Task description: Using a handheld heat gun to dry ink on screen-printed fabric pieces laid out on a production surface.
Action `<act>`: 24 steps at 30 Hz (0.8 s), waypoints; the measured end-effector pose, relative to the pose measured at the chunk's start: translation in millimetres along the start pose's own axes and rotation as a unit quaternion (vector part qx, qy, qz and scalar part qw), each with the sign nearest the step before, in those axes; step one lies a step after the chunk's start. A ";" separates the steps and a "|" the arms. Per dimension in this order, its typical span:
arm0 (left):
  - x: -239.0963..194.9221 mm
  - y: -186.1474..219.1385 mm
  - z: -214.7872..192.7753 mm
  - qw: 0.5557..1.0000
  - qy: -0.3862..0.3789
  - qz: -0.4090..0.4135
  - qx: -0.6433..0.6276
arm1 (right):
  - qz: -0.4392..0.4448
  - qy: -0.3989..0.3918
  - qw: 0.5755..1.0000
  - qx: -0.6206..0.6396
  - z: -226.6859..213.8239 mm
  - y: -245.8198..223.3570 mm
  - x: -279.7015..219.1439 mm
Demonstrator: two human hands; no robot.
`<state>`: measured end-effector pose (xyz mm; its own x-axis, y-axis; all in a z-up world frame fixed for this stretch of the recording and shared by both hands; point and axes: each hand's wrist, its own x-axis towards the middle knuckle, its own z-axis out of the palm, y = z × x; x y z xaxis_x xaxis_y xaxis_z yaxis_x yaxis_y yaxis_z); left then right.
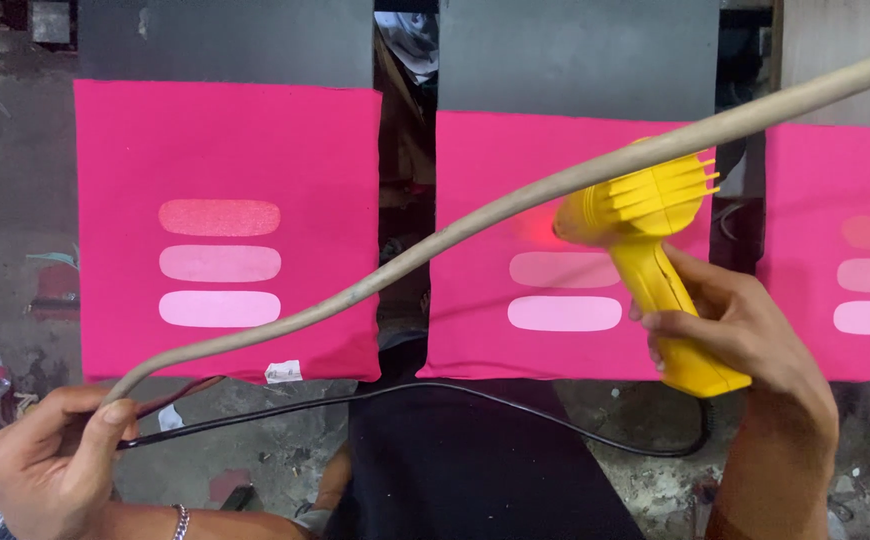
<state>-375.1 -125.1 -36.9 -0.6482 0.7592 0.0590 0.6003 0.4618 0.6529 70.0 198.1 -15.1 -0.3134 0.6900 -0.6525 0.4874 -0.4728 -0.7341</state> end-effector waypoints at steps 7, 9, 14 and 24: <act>4.5 1.8 1.6 1.000 -0.019 0.008 -0.006 | 0.007 0.048 0.999 0.011 1.2 2.4 0.5; 3.5 -0.3 4.4 1.000 -0.010 0.000 -0.012 | -0.001 0.035 0.999 0.007 -3.8 11.5 2.1; 5.0 -1.9 3.1 1.000 -0.013 0.006 -0.007 | 0.047 -0.004 0.999 -0.013 2.9 5.1 -7.2; 6.9 0.5 3.7 0.999 -0.018 0.002 -0.031 | 0.046 0.034 0.998 0.013 -14.0 28.2 -9.4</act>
<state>-377.4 -117.9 -38.9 -0.6271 0.7782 0.0354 0.5726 0.4296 0.6983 98.1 186.0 -27.0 -0.2123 0.6774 -0.7043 0.4904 -0.5495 -0.6764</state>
